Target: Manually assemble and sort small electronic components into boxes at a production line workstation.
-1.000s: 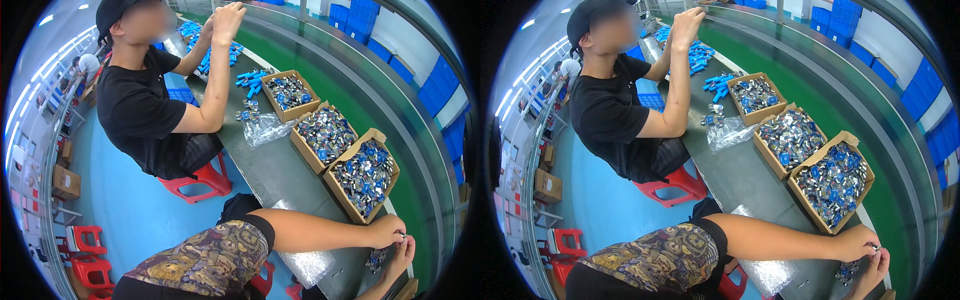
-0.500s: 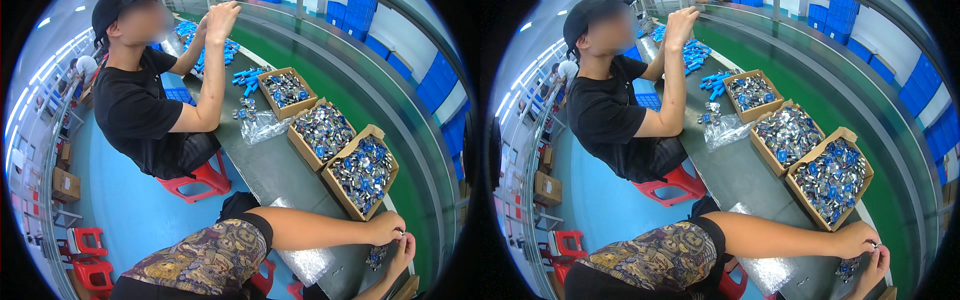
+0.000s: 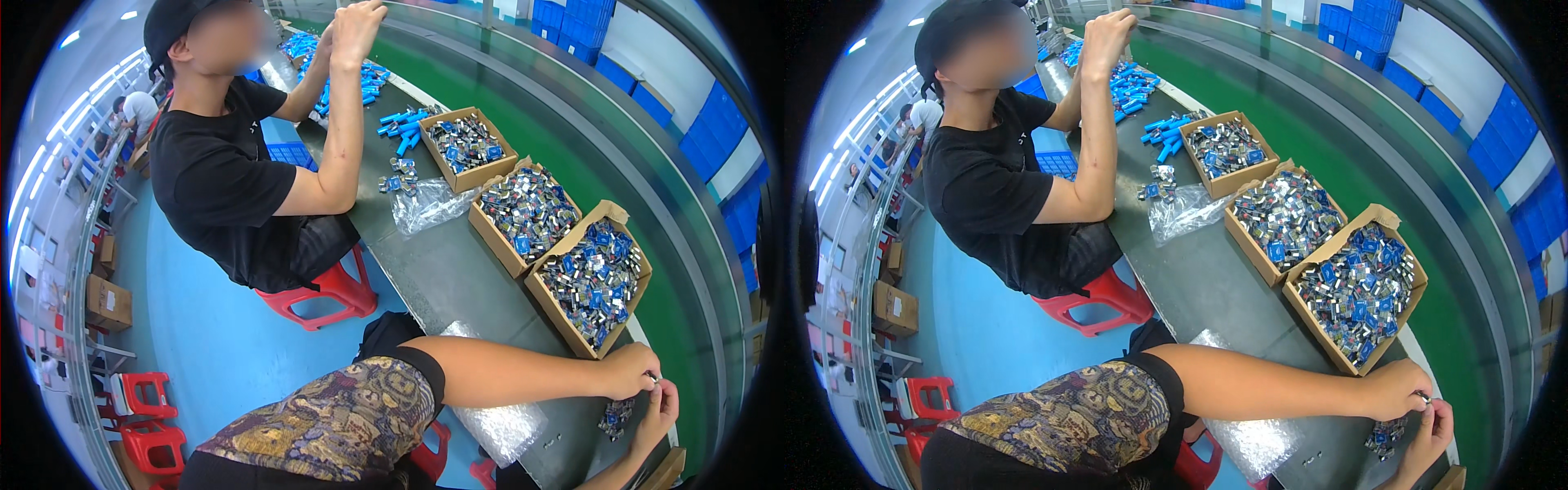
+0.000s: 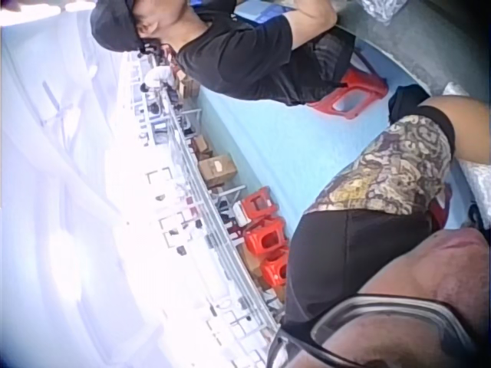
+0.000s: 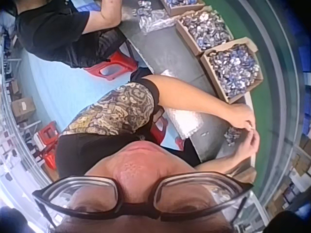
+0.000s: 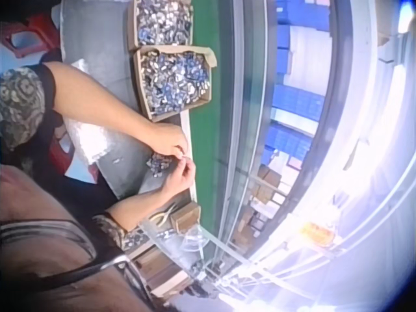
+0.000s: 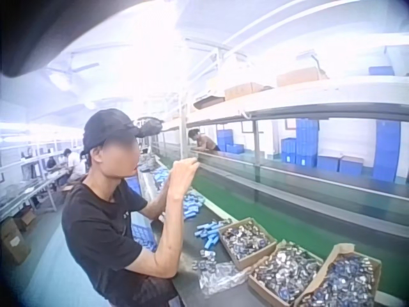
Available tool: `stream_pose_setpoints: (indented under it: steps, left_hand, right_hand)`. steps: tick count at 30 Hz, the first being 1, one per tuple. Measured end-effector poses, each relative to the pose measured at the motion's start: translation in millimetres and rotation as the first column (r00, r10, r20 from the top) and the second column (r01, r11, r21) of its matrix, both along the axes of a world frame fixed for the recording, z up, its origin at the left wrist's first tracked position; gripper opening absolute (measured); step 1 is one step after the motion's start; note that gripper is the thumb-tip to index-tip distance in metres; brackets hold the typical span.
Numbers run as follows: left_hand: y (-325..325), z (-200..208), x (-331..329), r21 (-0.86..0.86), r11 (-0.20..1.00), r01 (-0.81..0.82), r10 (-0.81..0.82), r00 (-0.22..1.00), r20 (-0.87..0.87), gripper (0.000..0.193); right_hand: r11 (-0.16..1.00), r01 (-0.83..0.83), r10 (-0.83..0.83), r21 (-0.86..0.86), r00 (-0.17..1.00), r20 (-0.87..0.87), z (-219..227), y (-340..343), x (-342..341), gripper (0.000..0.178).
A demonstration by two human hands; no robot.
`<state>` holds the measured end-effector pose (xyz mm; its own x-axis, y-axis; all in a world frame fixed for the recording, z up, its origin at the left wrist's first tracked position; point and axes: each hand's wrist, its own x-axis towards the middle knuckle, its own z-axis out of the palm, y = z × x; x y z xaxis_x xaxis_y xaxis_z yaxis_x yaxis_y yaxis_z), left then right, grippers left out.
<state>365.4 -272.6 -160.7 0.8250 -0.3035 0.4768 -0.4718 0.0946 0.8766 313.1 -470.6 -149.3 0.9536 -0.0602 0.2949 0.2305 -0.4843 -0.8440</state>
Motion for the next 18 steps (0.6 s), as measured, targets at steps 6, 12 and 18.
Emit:
stream_pose_setpoints:
  steps: [6,12,18]
  left_hand:
    - [6,10,2,-0.088,0.989,0.119,-0.126,0.99,-0.07,0.017]
    - [10,17,2,-0.072,0.985,0.16,-0.167,0.98,-0.112,0.018]
    - [13,17,1,-0.088,0.986,0.139,-0.146,0.986,-0.085,0.018]
  right_hand:
    - [0.993,0.052,-0.051,0.103,0.999,-0.01,0,7,1,0.015]
    - [0.882,0.066,0.025,-0.466,0.982,0.186,-6,-9,13,0.014]
    - [0.17,0.244,0.316,-0.955,0.904,0.287,-20,-34,27,0.015]
